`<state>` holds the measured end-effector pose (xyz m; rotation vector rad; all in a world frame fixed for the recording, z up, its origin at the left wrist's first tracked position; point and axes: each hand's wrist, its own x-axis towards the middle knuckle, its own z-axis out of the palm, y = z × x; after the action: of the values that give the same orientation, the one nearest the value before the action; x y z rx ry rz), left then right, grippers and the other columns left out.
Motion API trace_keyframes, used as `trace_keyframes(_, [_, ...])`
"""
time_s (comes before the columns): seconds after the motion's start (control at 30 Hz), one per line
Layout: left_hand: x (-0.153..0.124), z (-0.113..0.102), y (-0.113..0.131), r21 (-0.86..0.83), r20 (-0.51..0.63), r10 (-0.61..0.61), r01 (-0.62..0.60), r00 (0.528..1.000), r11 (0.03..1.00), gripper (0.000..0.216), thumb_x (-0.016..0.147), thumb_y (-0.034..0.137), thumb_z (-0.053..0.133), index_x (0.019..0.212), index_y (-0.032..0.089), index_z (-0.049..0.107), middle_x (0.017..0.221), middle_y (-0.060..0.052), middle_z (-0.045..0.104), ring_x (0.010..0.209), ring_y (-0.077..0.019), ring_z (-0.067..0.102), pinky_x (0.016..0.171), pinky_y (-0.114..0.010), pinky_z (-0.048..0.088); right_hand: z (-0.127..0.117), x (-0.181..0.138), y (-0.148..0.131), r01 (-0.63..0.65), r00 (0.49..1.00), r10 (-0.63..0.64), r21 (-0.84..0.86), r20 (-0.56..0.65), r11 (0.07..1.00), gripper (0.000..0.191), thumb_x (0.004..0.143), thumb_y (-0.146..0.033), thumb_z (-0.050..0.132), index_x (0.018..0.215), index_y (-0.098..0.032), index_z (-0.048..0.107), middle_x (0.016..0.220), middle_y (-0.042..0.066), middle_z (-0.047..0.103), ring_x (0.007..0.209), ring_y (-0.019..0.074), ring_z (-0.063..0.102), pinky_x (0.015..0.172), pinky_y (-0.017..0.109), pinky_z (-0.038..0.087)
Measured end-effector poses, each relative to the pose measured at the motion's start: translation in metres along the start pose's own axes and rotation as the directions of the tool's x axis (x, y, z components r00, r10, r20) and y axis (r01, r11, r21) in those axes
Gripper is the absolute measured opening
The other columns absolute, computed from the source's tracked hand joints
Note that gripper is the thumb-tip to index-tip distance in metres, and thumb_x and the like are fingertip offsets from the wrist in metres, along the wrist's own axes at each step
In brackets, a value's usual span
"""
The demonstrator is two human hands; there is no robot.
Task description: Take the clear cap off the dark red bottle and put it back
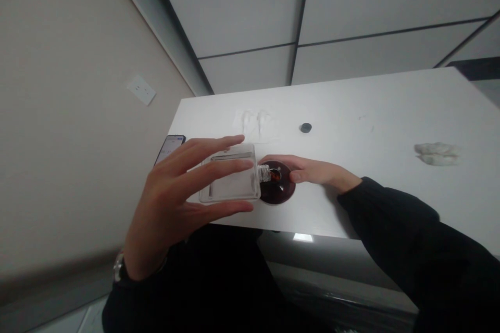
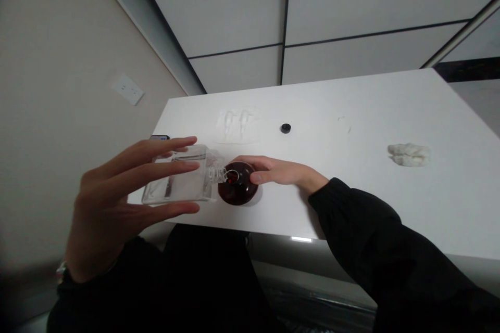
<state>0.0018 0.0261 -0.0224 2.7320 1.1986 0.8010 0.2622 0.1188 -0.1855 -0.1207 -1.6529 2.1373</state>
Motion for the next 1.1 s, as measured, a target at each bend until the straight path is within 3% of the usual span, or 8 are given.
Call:
trace_keyframes(0.27, [0.003,-0.003,0.0,0.011,0.011,0.046,-0.047,0.999,0.999,0.042,0.09,0.04,0.085,0.129,0.03,0.074,0.144,-0.005,0.073,0.123,-0.0249,0.074,0.106,-0.04,0.063,-0.001,-0.001,-0.002,-0.004,1.0,0.004,-0.037,-0.005,0.999,0.077,0.092,-0.069,0.073,0.147,-0.017,0.058,0.143,0.014,0.065,0.126,0.0241,0.063,0.114,0.044,0.045])
trace_keyframes(0.67, [0.008,-0.008,0.006,0.021,0.06,0.007,-0.009,0.998,1.0,0.035,0.094,0.042,0.082,0.127,0.033,0.075,0.145,-0.003,0.073,0.122,-0.0254,0.075,0.107,-0.043,0.064,-0.001,0.001,0.0,0.001,1.0,-0.001,-0.052,-0.005,0.999,0.079,0.09,-0.073,0.072,0.143,-0.015,0.059,0.137,0.014,0.067,0.117,0.0229,0.065,0.111,0.044,0.047])
trace_keyframes(1.1, [0.014,-0.01,0.013,0.014,0.1,-0.007,0.005,0.995,1.0,0.03,0.096,0.04,0.079,0.125,0.036,0.076,0.143,-0.002,0.074,0.123,-0.0262,0.075,0.106,-0.044,0.064,0.0,-0.001,-0.003,-0.013,1.0,0.012,-0.067,-0.019,0.998,0.084,0.091,-0.072,0.073,0.151,-0.015,0.057,0.149,0.017,0.063,0.134,0.0276,0.06,0.118,0.046,0.042])
